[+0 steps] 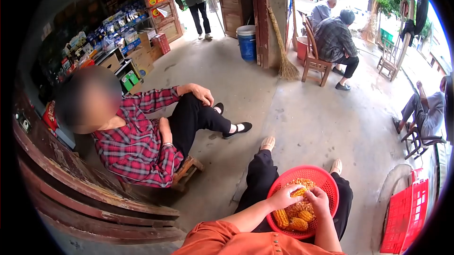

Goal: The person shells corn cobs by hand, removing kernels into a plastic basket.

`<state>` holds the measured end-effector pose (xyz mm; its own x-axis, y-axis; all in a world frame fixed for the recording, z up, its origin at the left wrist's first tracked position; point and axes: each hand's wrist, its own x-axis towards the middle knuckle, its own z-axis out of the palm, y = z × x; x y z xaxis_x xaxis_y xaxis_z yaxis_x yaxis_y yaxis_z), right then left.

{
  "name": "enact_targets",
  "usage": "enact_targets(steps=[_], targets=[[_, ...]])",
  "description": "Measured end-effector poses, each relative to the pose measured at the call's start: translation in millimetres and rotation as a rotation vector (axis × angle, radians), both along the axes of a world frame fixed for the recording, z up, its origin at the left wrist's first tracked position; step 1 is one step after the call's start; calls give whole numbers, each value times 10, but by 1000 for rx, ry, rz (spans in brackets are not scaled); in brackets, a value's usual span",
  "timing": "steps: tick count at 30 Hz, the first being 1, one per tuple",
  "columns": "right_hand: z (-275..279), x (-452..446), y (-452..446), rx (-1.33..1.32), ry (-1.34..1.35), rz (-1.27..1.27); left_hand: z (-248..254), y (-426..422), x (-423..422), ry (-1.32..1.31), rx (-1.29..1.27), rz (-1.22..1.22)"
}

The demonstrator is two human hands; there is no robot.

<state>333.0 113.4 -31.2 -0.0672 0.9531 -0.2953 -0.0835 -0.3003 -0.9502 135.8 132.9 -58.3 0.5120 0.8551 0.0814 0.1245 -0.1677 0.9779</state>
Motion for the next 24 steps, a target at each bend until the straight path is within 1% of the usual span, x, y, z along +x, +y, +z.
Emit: enact_targets(steps=[2,3,6,8,11,12,13,14,15,16,18,20,22,24], targets=[[49,4,-9,7,5,-19,-33,-27,34,-19,18,62],[37,14,-1,23,-22,-5,24,-27,15,34,10,43],[56,37,7,26,-88,-2,-34,-33,32,-41,-33,32],[16,63,25,-4,-86,1,-8,-31,13,-18,-29,9],[-1,74,22,93,-351,55,43,-94,19,-43,-45,17],[-102,113,40,207,-499,79,101,-77,19,-49,-48,19],[-64,103,37,161,-492,70,144,-83,23,-78,-73,-5],[118,71,25,37,-402,81,184,-63,9,-101,-89,-22],[73,83,21,92,-351,82,223,-43,1,-128,-163,-42],[103,77,18,52,-177,77,239,-50,-11,-150,-230,-54],[47,125,23,2,-56,113,221,-48,-14,-248,-386,-57],[22,117,26,-13,48,103,223,-36,-10,-295,-410,-47],[65,100,25,-18,54,102,224,-28,-22,-282,-381,-43],[82,92,31,-19,75,114,215,-32,-24,-299,-417,-35]])
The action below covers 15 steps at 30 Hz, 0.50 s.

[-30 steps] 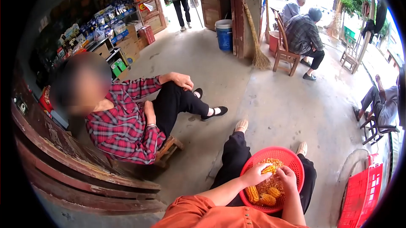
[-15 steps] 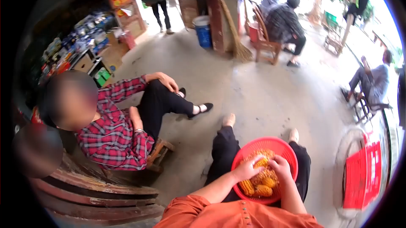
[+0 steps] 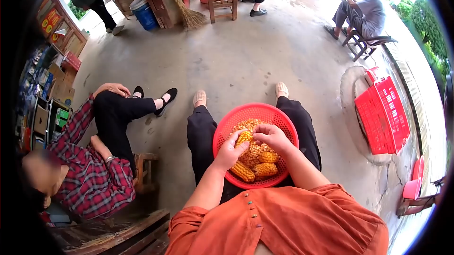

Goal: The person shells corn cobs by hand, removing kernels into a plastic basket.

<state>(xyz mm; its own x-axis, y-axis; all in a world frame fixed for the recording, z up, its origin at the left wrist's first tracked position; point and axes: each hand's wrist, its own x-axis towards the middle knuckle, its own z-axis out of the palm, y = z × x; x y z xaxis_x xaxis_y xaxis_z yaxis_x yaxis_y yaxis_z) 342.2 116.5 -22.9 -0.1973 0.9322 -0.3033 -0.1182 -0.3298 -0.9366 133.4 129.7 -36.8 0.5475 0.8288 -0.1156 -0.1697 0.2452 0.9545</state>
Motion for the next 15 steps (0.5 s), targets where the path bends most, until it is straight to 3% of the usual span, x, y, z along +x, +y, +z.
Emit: enact_targets(steps=[5,7,13,15], targets=[[-7,4,20,30,-22,-77,-88,7,19,6,12,31],[-5,2,29,24,-137,-65,-146,17,25,160,237,76],[-164,-4,15,55,-239,-68,-1,-22,21,359,467,64],[-207,-11,-3,93,-276,-70,-24,-34,36,287,377,56]])
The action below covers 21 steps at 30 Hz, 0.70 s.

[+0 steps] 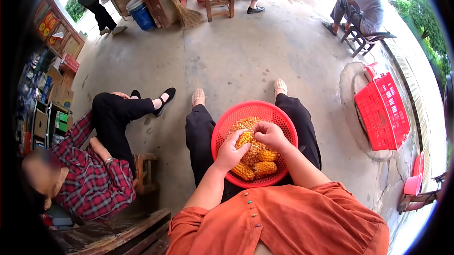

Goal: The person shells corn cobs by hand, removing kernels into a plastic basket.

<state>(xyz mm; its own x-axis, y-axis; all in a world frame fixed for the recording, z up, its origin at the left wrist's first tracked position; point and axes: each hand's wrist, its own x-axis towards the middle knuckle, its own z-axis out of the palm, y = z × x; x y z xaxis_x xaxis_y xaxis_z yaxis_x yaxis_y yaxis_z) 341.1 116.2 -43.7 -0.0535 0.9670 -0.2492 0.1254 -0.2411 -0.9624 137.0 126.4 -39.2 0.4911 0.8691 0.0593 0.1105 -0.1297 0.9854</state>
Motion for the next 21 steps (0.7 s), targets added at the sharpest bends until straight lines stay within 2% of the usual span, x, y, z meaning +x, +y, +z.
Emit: enact_targets(steps=[3,5,8,9,11,15,16,18,20,21], targets=[[5,-27,-15,37,-42,-18,39,5,15,-95,-133,-11],[57,-29,-24,177,-135,-55,34,5,10,-117,-179,-11],[129,-7,0,74,-32,-86,-112,26,-1,-153,-184,28],[163,-11,-5,73,-34,-85,-131,37,-5,-121,-109,50],[237,-25,-8,-40,161,-104,-152,43,-6,-92,-32,72],[243,-40,-13,-44,204,-63,53,22,-7,76,170,109],[169,-42,-6,-11,151,-52,75,22,-9,147,258,108],[121,-44,-13,22,99,-40,77,19,-5,162,282,115],[137,-53,-21,92,-122,-38,85,14,-2,176,307,121],[149,-54,-22,94,-123,-38,100,6,-2,195,319,129]])
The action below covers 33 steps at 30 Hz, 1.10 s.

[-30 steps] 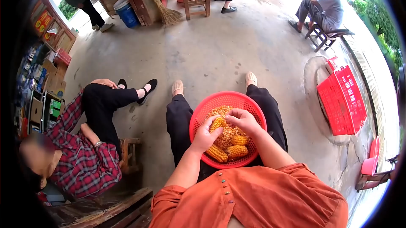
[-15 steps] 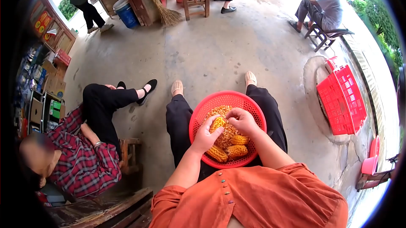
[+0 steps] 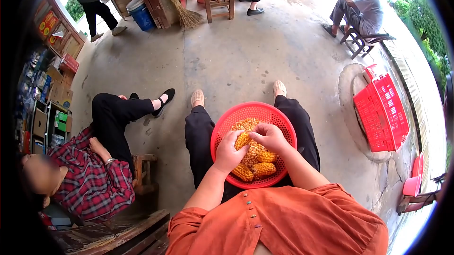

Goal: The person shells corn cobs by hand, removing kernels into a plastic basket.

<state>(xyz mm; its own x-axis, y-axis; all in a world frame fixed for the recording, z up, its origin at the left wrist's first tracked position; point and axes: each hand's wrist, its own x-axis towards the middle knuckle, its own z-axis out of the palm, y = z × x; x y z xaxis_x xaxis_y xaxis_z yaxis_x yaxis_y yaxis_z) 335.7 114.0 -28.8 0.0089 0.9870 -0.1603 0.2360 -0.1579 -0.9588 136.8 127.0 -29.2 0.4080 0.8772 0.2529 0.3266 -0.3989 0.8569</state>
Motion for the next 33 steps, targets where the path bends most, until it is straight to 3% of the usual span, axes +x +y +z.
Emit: enact_targets(steps=[6,9,15,17,21,28,33], targets=[[67,8,-4,-26,-57,-6,-48,-15,10,-31,-28,-10],[90,-3,-4,-49,97,-24,-67,-9,8,-40,-34,-33],[47,3,-19,31,-34,11,-69,-3,7,-62,-86,-73],[-58,27,-2,-10,278,-22,-43,-7,10,-81,-99,-76],[81,27,6,-145,384,-4,-4,-19,20,-12,-36,-17],[-2,6,-10,-26,254,34,41,-34,36,52,70,-17],[50,4,-43,-39,5,50,77,-56,33,149,153,-62]])
